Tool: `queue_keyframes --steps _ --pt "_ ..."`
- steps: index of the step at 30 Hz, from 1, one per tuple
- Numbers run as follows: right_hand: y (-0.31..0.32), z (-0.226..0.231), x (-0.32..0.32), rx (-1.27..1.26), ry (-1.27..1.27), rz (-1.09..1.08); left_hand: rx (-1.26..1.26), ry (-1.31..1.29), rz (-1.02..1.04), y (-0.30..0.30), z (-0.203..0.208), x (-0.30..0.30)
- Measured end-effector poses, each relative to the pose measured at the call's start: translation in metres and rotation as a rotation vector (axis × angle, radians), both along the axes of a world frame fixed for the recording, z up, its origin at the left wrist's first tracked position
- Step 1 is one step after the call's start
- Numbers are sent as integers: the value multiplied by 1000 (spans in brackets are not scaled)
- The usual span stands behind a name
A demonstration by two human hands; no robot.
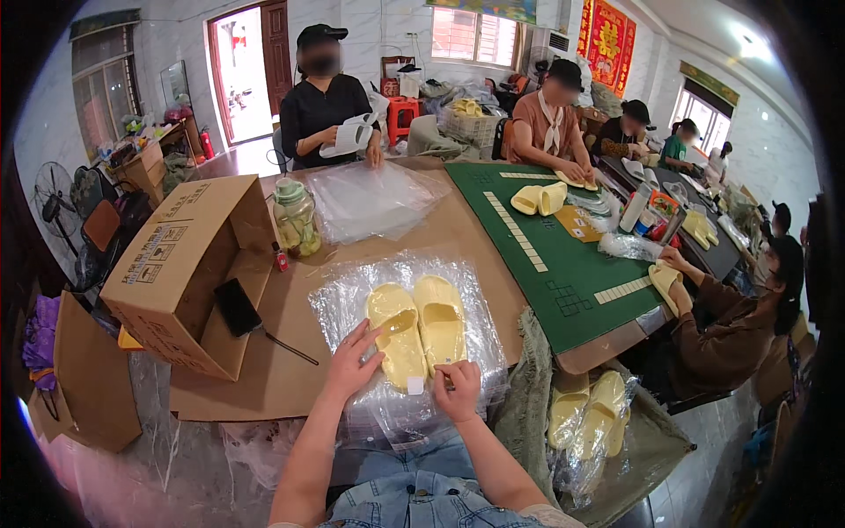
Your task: The person wraps pairs of yellow and white plastic slippers in bubble wrap at a long assembly table. They pick up a pair, place it on a sheet of bubble wrap, fold the wrap around the slippers, and set the wrapped package aside. The process is repeated for multiple pairs throughout the clip.
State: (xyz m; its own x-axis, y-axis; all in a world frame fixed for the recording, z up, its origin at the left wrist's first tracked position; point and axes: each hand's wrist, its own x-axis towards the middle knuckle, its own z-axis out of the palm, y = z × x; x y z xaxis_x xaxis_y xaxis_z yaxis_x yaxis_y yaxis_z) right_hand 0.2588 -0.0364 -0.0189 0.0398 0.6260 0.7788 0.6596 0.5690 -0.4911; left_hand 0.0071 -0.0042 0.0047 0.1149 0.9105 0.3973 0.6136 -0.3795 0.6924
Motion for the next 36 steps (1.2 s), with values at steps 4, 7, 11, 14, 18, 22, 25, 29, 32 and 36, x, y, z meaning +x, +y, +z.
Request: queue_keyframes --steps 4,7,11,14,18,22,25,29,32,36 --pt "0 2 0 5 1 7 4 -4 -1 0 -1 0" --pt "0 1 0 13 4 8 -4 2 1 -1 2 1" --pt "1 -2 0 8 8 -3 5 13 5 -1 4 2" --pt "1 -2 0 -2 9 -1 20 7 -4 1 0 0" --pt "2 -3 0 24 10 0 4 11 -7 1 2 0" --pt "0 -3 1 -13 -1 -1 -18 23 9 -2 5 1" --pt "-1 -5 2 -22 -9 -18 -23 24 5 0 6 2" --pt "0 -7 3 -3 11 -1 -27 11 6 -1 7 4" --pt "-2 0 1 13 16 -9 -9 -13 -8 0 4 2" --pt "1 -6 2 32 24 -11 -34 -32 -7 2 1 1"
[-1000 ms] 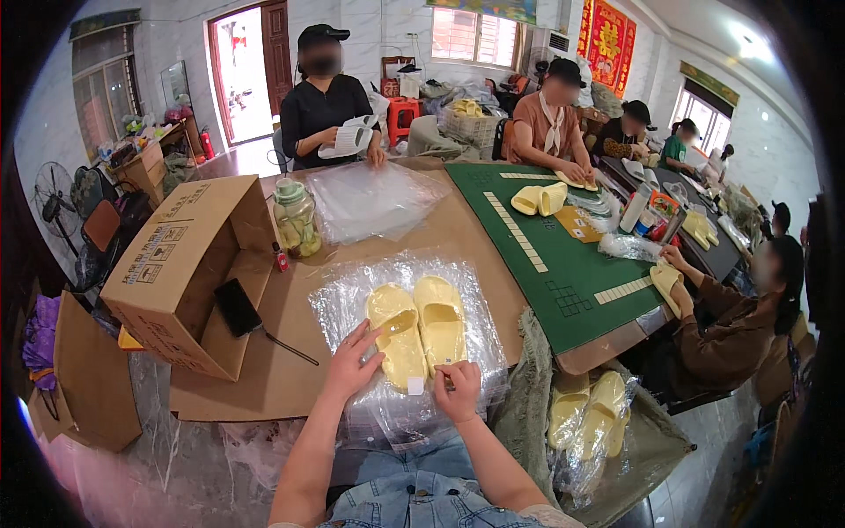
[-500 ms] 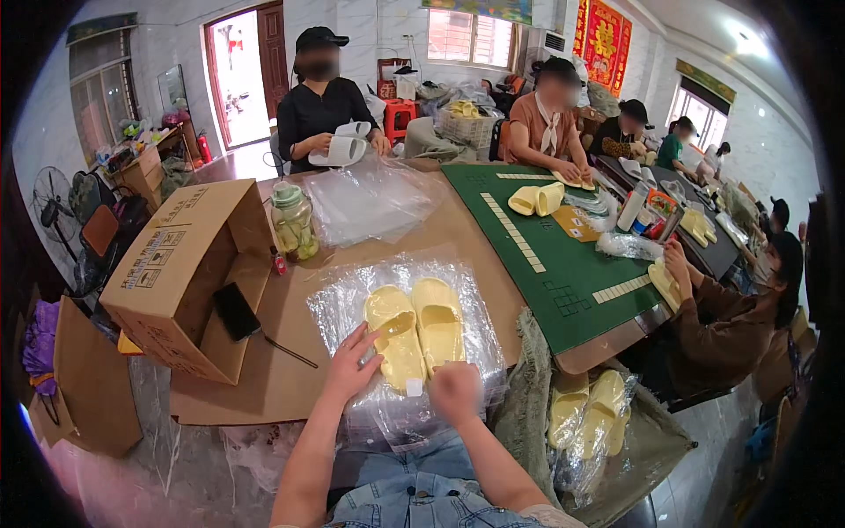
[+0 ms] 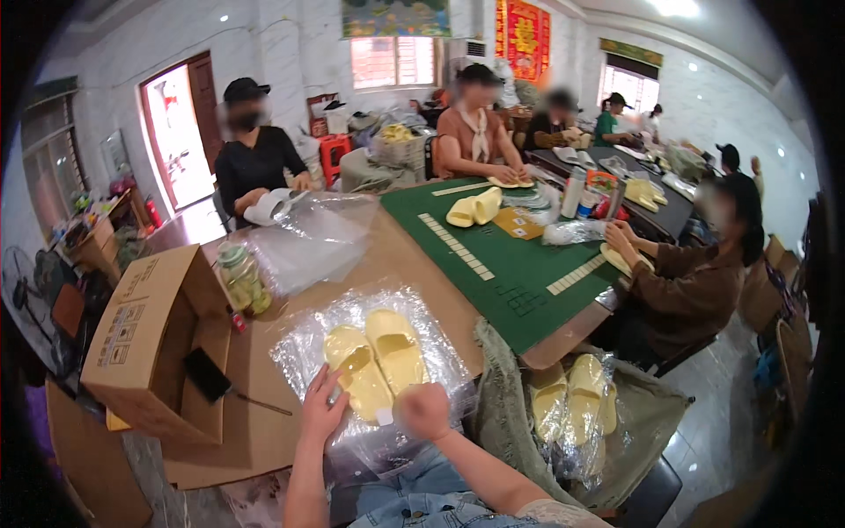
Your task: The person wraps pairs of yellow and white plastic slippers in bubble wrap at a long assembly table. They pick up a pair, place it on a sheet of bubble wrap, fold the wrap around the slippers, and set the wrapped package aside. The process is repeated for multiple pairs throughout the clip.
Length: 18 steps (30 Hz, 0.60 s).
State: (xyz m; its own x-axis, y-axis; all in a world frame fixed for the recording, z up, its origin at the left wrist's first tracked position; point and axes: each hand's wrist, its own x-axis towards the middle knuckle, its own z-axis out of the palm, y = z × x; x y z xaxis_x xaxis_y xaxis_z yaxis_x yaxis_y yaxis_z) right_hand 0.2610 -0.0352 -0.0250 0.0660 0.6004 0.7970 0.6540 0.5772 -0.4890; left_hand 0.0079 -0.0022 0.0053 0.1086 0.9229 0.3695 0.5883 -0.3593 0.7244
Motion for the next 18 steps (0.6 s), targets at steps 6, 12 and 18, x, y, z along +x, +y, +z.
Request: queue_keyframes --steps 6,12,18 --pt "5 -8 0 92 10 -20 -45 -37 2 -7 15 7" --pt "6 -9 2 75 -8 13 -22 -41 -18 -3 4 1" --pt "1 -1 2 88 -11 0 -10 -38 -23 1 -3 0"
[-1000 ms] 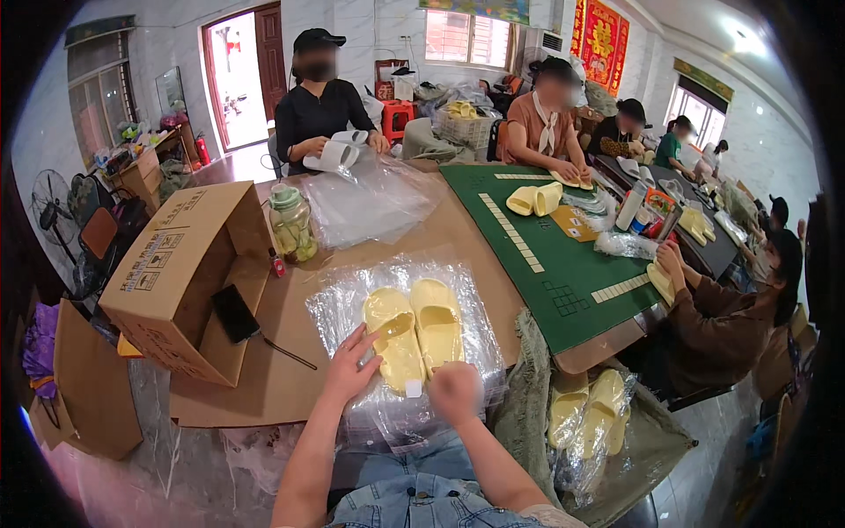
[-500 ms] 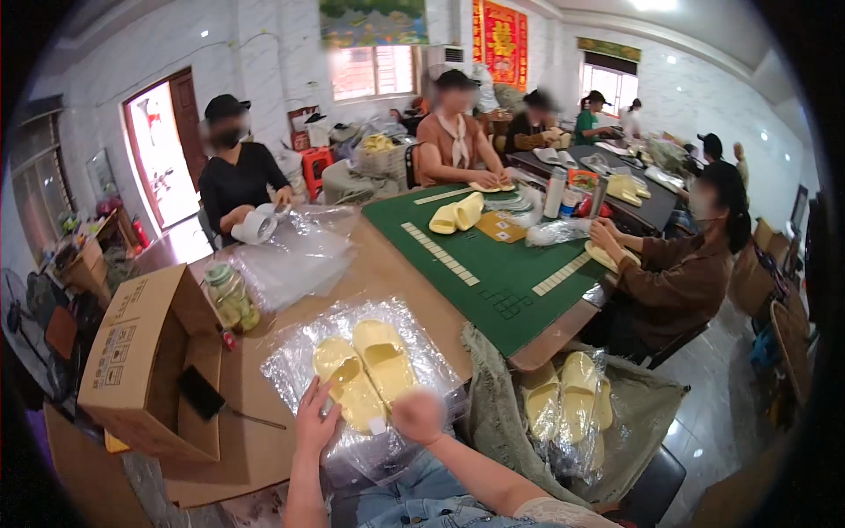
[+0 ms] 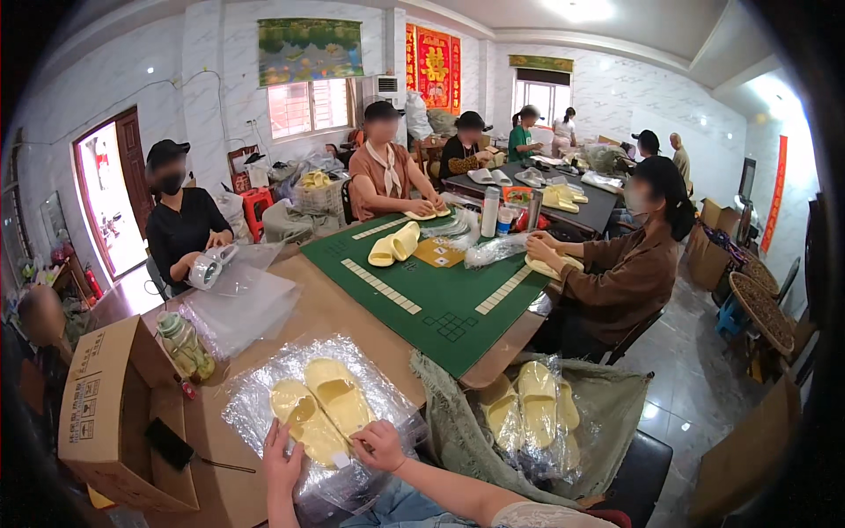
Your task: The person wraps pairs of yellow and white plastic slippers in bubble wrap at a long assembly table. They pick up a pair, place it on a sheet of bubble wrap, fold the wrap around the slippers, and set the wrapped package aside. The process is repeated for multiple pairs throughout the clip.
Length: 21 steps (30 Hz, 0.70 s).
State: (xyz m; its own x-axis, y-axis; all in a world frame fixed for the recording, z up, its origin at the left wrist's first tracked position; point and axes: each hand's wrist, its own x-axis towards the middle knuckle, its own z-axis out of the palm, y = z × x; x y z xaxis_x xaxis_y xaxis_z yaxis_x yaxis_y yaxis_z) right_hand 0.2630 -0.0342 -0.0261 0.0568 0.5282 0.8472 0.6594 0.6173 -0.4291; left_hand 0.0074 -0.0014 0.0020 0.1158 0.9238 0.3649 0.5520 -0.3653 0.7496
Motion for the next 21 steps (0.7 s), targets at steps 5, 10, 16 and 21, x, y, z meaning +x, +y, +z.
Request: queue_keyframes --steps 5,10,16,21 --pt "2 -8 2 2 16 7 -57 -8 7 -6 14 7" --pt "1 -3 0 10 11 6 4 25 16 -2 3 1" --pt "6 -10 0 38 7 12 -26 -28 0 -4 8 5" --pt "5 -10 2 18 -3 18 23 20 -3 3 -1 -1"
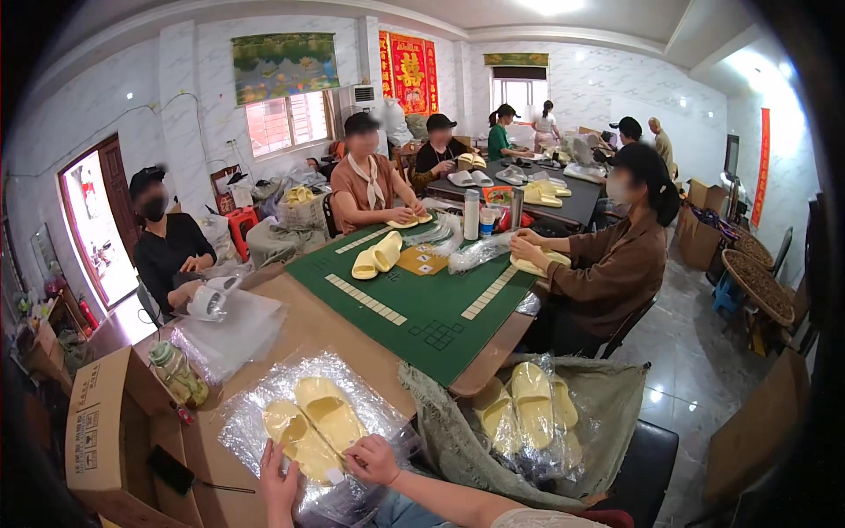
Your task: The person wraps pairs of yellow and white plastic slippers in bubble wrap at a long assembly table. They pick up a pair, place it on a sheet of bubble wrap, fold the wrap around the slippers, and set the wrapped package aside. The process is repeated for multiple pairs throughout the clip.
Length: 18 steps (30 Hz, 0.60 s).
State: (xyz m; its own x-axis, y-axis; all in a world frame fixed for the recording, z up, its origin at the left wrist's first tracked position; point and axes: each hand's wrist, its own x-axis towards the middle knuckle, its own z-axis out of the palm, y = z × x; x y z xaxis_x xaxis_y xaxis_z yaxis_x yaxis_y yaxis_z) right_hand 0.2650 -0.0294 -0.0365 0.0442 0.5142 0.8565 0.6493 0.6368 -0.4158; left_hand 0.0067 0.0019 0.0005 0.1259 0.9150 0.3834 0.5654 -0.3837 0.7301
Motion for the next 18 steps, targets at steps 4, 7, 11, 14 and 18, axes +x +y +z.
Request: queue_keyframes --steps 4,7,11,14,18 --pt "-2 6 0 10 9 -9 -143 -90 8 -15 28 13" --pt "-1 2 -1 -6 23 -5 -32 38 4 -8 16 6" --pt "-3 4 -1 -16 16 -5 -69 -14 -2 -11 16 6" --pt "-3 5 -2 -12 14 -2 -59 -39 -12 -6 6 0" --pt "-3 5 -1 -17 8 -8 -42 8 1 -7 11 3"
